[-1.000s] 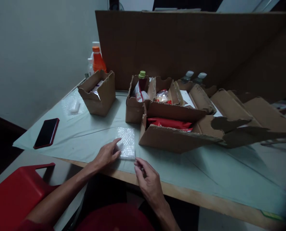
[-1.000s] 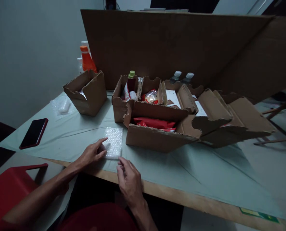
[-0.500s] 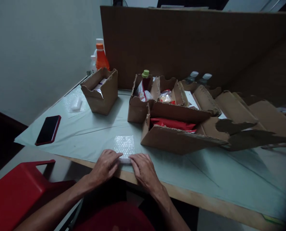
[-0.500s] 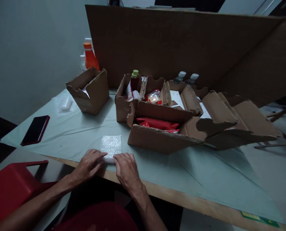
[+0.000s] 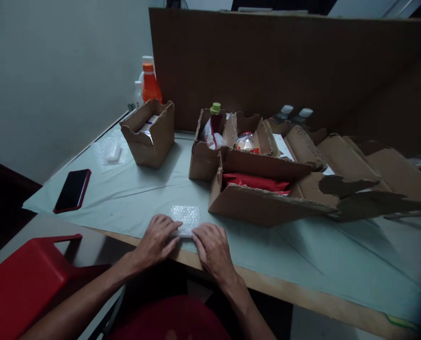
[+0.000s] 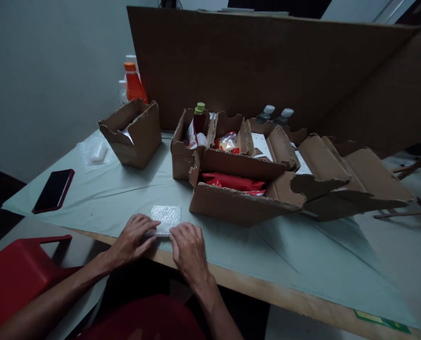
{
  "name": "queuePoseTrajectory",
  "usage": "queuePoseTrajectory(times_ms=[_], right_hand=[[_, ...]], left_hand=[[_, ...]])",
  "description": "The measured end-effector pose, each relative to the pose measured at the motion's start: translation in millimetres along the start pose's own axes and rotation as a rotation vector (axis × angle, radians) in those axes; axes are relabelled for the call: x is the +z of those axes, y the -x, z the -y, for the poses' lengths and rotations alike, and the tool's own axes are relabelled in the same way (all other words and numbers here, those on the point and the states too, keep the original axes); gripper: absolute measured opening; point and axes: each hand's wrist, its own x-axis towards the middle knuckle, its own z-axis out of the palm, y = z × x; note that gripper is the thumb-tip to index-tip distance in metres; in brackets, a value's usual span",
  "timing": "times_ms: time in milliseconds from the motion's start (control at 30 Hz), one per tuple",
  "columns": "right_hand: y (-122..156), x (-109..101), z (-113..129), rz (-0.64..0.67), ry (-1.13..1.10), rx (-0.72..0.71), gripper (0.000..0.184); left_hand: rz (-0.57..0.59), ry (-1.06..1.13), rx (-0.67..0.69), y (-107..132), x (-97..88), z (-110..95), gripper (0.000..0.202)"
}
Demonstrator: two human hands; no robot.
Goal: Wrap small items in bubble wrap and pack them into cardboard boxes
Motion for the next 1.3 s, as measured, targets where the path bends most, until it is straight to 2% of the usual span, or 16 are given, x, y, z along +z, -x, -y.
queuePoseTrajectory(times_ms=[100,233,300,367,433,533,600,700,833,967,1033,1100,1167,1233,1300], right_hand=[[6.9,-4.8,1.6,0.002,-0.061,0.051,0.019],[11.0,-5.1,5.0,-0.102,0.056,0.055,0.024],[6.9,-1.4,4.9,-0.062,0.106,0.004,0.023],[-0.7,3.1,2.2,-0.036,0.131,-0.018,0.020],[-8.9,6.8,-1.9,-0.070,0.092,0.015,0.017],[-15.1,8.4,-4.5,-0.156,-0.056,0.127,0.015],[-12.9,7.0,-1.4,-0.181,-0.169,0.187,0.017],[-1.8,2.8,6.1,-0.141,-0.342,0.233,0.017],[18.6,-4.0,7.2,-0.076,-0.616,0.389,0.021],[33.6,-9.2,2.0,-0.099,-0.941,0.520,0.054],[37.3,-15.3,0.6,-0.060,-1.009,0.550,0.047],[40.2,-30.5,-2.2,-0.055,-0.981,0.574,0.041],[43.6,-59.1,-9.3,-0.119,-0.894,0.582,0.041],[46.2,-101.0,-21.0,-0.245,-0.758,0.577,0.040],[43.4,-149.8,-34.3,-0.434,-0.580,0.549,0.038]], left_hand=[[0.025,0.066,-0.096,-0.9,-1.5,1.9,0.035],[-0.015,-0.092,-0.191,-14.5,8.4,11.3,0.034],[-0.059,-0.144,-0.207,-19.9,12.1,14.5,0.032],[-0.125,-0.099,-0.234,-20.0,12.4,14.9,0.031],[-0.192,0.036,-0.307,-14.3,10.7,12.7,0.034],[-0.254,0.360,-0.509,-1.6,9.8,5.6,0.049],[-0.232,0.619,-0.642,3.4,11.8,-1.3,0.068],[-0.120,0.898,-0.747,0.0,15.1,-13.8,0.088],[-0.091,1.036,-0.751,-15.3,16.7,-31.3,0.086],[-0.080,1.030,-0.659,-22.7,22.1,-46.9,0.079],[-0.043,1.005,-0.602,-24.1,25.0,-52.0,0.076],[0.009,1.023,-0.515,-28.9,25.0,-52.6,0.075],[-0.013,1.073,-0.410,-40.9,21.8,-47.3,0.074],[-0.136,1.081,-0.344,-61.0,18.6,-37.6,0.068],[-0.260,0.984,-0.335,-85.7,20.9,-27.4,0.057]])
